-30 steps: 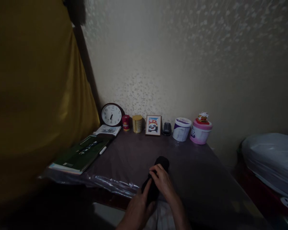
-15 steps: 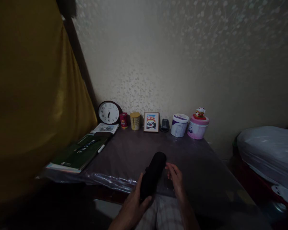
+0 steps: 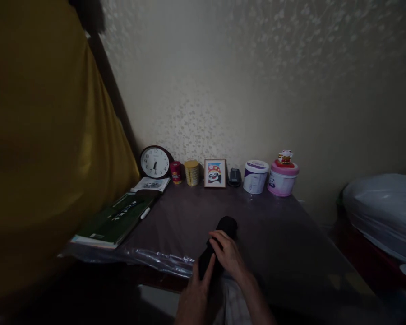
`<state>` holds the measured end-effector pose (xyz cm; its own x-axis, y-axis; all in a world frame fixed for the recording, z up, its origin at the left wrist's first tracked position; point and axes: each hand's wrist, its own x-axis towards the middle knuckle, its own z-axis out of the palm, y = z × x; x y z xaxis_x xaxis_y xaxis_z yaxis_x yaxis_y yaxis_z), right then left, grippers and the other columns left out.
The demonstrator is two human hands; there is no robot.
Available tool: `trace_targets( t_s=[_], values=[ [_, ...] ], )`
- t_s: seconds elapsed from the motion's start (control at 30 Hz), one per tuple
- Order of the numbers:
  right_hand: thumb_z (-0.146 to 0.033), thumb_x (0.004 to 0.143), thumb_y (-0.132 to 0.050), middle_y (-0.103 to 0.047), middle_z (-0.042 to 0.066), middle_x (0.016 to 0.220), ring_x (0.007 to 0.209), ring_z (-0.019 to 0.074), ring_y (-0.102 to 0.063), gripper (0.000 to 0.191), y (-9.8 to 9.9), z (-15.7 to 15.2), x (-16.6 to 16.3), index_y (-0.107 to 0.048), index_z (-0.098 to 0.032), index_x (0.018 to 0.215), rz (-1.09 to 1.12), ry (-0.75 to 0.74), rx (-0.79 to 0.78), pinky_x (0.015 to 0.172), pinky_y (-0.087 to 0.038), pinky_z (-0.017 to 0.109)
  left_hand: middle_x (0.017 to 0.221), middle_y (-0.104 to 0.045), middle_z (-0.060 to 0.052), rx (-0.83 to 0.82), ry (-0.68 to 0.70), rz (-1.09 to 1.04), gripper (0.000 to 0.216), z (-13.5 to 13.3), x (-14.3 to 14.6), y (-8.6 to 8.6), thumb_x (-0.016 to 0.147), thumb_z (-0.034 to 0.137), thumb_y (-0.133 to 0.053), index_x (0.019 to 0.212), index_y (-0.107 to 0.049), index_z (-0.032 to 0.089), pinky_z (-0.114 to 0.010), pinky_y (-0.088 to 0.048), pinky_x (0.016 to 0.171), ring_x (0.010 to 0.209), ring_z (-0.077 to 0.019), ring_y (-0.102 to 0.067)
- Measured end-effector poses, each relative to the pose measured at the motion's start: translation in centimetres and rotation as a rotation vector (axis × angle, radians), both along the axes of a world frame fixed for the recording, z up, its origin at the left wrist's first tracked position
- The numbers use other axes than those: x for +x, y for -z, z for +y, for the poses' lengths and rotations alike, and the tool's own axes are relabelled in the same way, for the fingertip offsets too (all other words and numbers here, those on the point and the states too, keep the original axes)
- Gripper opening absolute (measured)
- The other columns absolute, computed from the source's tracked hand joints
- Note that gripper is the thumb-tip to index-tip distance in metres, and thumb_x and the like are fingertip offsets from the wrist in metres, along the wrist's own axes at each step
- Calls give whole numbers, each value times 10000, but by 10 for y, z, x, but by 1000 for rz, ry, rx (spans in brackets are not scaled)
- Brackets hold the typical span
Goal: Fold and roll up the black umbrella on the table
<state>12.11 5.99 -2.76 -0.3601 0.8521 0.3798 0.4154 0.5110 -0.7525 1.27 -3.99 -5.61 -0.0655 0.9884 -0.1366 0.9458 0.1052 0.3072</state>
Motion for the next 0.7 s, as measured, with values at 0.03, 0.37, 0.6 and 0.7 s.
trace_targets(
  t_s=[0.03,0.37,0.6,0.7],
  values=[
    [-302,835,-437,-631,64,1048,972,175,-581,281,-3,0,-2,-624,-219,1029,-76,-9,-1,864,-437,287,1407,-291,-164,-1,-11,25,768,2,0,1,785,-23,-320,1353,-63,425,-248,-494,652,952,-225,-636],
    [-179,785,-478,-656,45,1029,985,184,-587,283,-2,12,-9,-632,-240,1014,-241,-57,-37,851,-426,289,1321,-403,-141,-12,-104,-38,708,8,-7,11,813,70,-376,1364,-90,410,-205,-449,603,787,-170,-672],
    [-141,757,-484,-670,34,966,921,178,-605,291,-6,14,-13,-650,-253,968,-241,-65,-84,801,-438,285,1332,-378,-176,-96,-130,-79,689,11,-6,3,803,34,-284,1370,-95,379,-235,-440,611,806,-191,-674],
    [-137,746,-482,-671,28,944,899,173,-606,290,-3,17,-15,-659,-259,940,-187,-77,-112,790,-439,285,1367,-336,-190,-156,-109,-113,745,11,-4,-7,775,3,-305,1372,-47,368,-268,-454,682,893,-216,-656]
  ],
)
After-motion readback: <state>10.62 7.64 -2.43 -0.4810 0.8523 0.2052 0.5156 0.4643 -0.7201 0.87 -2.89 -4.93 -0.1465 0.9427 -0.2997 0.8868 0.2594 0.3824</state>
